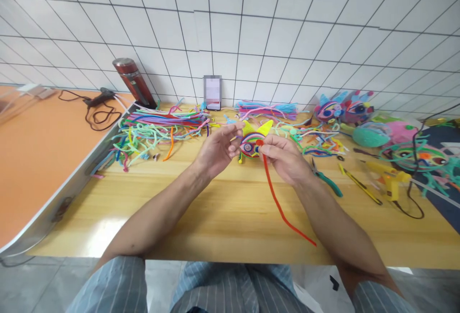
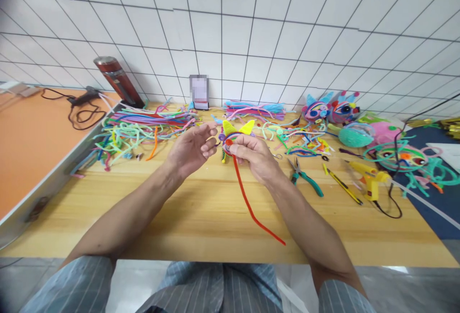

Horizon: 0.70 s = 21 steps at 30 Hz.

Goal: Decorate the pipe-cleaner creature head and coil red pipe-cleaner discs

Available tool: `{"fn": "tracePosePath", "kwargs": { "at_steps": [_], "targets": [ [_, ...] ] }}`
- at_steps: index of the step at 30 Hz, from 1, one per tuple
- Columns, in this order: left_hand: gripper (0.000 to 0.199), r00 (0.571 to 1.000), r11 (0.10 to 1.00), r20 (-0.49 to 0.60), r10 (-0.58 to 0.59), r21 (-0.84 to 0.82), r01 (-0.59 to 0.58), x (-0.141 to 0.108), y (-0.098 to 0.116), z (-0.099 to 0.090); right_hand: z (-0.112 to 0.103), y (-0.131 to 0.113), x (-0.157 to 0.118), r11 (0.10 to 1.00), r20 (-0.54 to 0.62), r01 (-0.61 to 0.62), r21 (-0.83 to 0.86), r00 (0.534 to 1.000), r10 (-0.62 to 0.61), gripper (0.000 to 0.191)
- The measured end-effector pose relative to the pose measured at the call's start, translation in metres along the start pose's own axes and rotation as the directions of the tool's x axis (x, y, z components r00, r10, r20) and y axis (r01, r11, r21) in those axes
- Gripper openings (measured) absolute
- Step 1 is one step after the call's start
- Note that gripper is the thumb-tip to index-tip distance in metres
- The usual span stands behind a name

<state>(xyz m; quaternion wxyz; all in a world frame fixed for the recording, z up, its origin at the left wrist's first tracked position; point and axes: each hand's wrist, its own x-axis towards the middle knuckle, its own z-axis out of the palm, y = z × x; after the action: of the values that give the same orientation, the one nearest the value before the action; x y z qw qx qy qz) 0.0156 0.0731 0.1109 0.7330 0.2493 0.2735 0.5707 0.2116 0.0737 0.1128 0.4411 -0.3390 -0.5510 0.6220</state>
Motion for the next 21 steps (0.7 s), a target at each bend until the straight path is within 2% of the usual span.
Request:
{"fn": "tracePosePath", "kwargs": {
  "at_steps": [5,8,10,11,12,13,15,16,17,18,19,21],
  "targets": [
    [0.015,0.999,0.996,0.005,-0.044,-0.073,0.044,0.002,0.001,-0.001,0.001,-0.001,0.000,1.000,0.000,0.009,-0.004,1.000,-0.009,0.030],
    [0.017,1.000,1.000,0.008,-0.008,-0.010,0.008,0.005,0.002,-0.007,0.002,-0.002,0.000,1.000,-0.004,0.009,-0.002,1.000,-0.009,0.030],
    [0.021,0.997,0.988,-0.001,0.076,0.137,-0.075,0.014,0.005,-0.018,0.003,-0.003,-0.001,1.000,-0.015,0.006,-0.006,1.000,-0.006,0.031],
    [0.025,0.990,0.955,-0.004,0.144,0.263,-0.138,0.020,0.008,-0.026,0.003,-0.003,-0.001,1.000,-0.019,0.004,-0.012,1.000,-0.004,0.031],
    [0.028,0.973,0.880,0.003,0.231,0.426,-0.210,0.027,0.012,-0.037,0.003,-0.004,-0.001,1.000,-0.019,0.003,-0.019,1.000,-0.003,0.031],
    [0.030,0.943,0.732,0.029,0.332,0.623,-0.277,0.035,0.016,-0.049,0.003,-0.004,-0.001,1.000,-0.016,0.002,-0.025,1.000,-0.002,0.031],
    [0.036,0.874,0.260,0.162,0.457,0.916,-0.306,0.051,0.024,-0.076,0.004,-0.005,-0.001,1.000,-0.003,0.000,-0.030,1.000,0.000,0.032],
    [0.039,0.867,0.034,0.215,0.449,0.966,-0.257,0.057,0.026,-0.089,0.004,-0.005,-0.001,1.000,0.002,0.001,-0.030,1.000,-0.001,0.032],
    [0.042,0.885,-0.153,0.241,0.399,0.969,-0.195,0.061,0.026,-0.102,0.004,-0.005,-0.001,1.000,0.003,0.003,-0.031,1.000,-0.002,0.032],
    [0.044,0.910,-0.309,0.239,0.339,0.942,-0.132,0.062,0.024,-0.113,0.003,-0.005,-0.001,0.999,0.003,0.005,-0.034,1.000,-0.005,0.032],
    [0.046,0.932,-0.428,0.221,0.288,0.900,-0.082,0.063,0.021,-0.122,0.003,-0.005,-0.001,0.999,0.001,0.008,-0.040,1.000,-0.008,0.032],
    [0.048,0.963,-0.578,0.179,0.202,0.815,-0.030,0.059,0.011,-0.134,0.003,-0.004,-0.001,0.998,-0.001,0.015,-0.060,1.000,-0.015,0.033]
  ]
}}
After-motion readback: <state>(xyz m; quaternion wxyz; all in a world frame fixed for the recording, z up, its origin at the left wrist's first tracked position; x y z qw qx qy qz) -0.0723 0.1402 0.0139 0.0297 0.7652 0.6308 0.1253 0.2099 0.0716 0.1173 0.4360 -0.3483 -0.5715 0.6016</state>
